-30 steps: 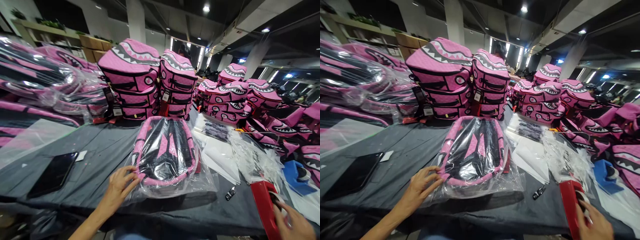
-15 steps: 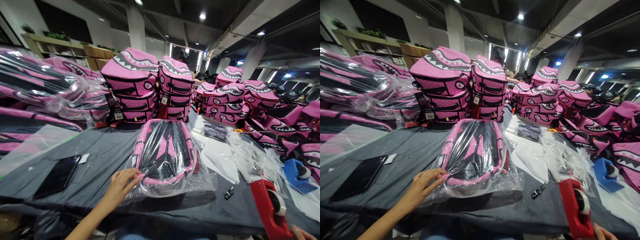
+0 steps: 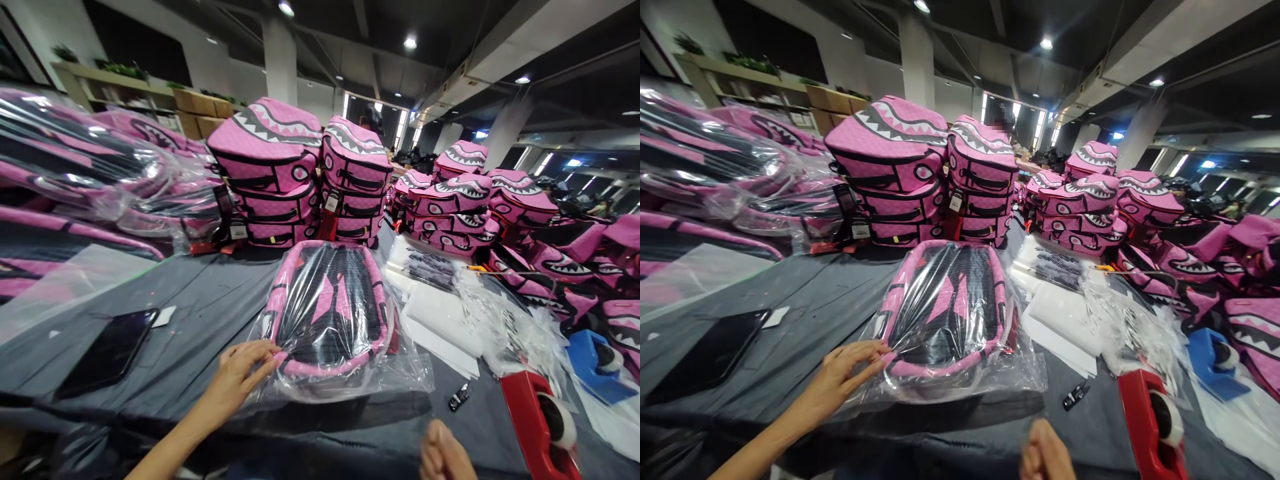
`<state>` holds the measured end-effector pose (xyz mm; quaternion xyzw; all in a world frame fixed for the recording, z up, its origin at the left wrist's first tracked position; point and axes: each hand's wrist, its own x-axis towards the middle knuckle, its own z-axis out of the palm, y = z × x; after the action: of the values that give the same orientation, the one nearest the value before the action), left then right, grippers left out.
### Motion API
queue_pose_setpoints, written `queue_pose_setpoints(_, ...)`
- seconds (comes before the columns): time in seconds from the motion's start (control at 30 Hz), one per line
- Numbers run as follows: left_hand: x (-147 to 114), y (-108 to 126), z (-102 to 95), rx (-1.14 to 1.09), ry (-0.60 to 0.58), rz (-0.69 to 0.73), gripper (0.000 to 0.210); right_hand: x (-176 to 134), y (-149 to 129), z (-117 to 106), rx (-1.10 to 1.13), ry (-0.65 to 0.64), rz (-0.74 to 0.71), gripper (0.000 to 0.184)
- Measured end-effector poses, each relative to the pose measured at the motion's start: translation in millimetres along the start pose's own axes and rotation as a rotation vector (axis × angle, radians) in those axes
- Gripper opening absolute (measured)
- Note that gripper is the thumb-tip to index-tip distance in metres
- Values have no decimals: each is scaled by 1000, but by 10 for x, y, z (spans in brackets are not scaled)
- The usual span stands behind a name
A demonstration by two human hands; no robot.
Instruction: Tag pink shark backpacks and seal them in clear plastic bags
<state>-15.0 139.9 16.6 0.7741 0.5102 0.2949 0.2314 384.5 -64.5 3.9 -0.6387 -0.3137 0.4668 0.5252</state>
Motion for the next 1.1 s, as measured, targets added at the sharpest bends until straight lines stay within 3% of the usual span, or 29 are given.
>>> queue_pose_setpoints(0.07,-3,14,12,-17,-4,-20,53,181,-363,633,-67,-426,-116,56)
queue_pose_setpoints(0.2,-12,45,48,-40,14,-48,42,558,-1132,1678,-606,-867,-659,25)
queue_pose_setpoints(0.27,-15,52,68,-47,23,-57,38,764,-1337,2050,-935,-992,-818,10)
queue_pose_setpoints(0.37,-16,47,89,-54,22,-63,34,1046,-1388,2412,-1304,-995,-816,6)
queue_pose_setpoints(0.47,-19,33,90,-63,7,-67,30,1284,-1326,2543,-1333,-905,-687,27)
queue_pose_setpoints(0.57,-26,24,73,-74,-2,-78,28,1462,-1318,2491,-1223,-809,-537,51)
queue_pose_setpoints(0.63,-29,22,60,-83,-10,-85,28,1491,-1340,2404,-1207,-708,-514,44)
queue_pose_setpoints(0.73,-32,23,56,-96,-11,-98,30,1341,-1323,2304,-1189,-580,-631,30)
queue_pose_setpoints(0.8,-37,34,67,-111,-4,-114,33,1173,-1247,2321,-1177,-676,-712,27)
queue_pose_setpoints(0.9,-44,73,75,-143,-8,-140,38,1010,-1091,2486,-1302,-793,-729,38)
queue_pose_setpoints(1.0,-2,93,21,-193,-11,-169,40,996,-969,2619,-1423,-762,-663,42)
queue_pose_setpoints(1.1,132,4,-111,-275,67,-223,49,934,-879,2429,-1283,-679,-772,34)
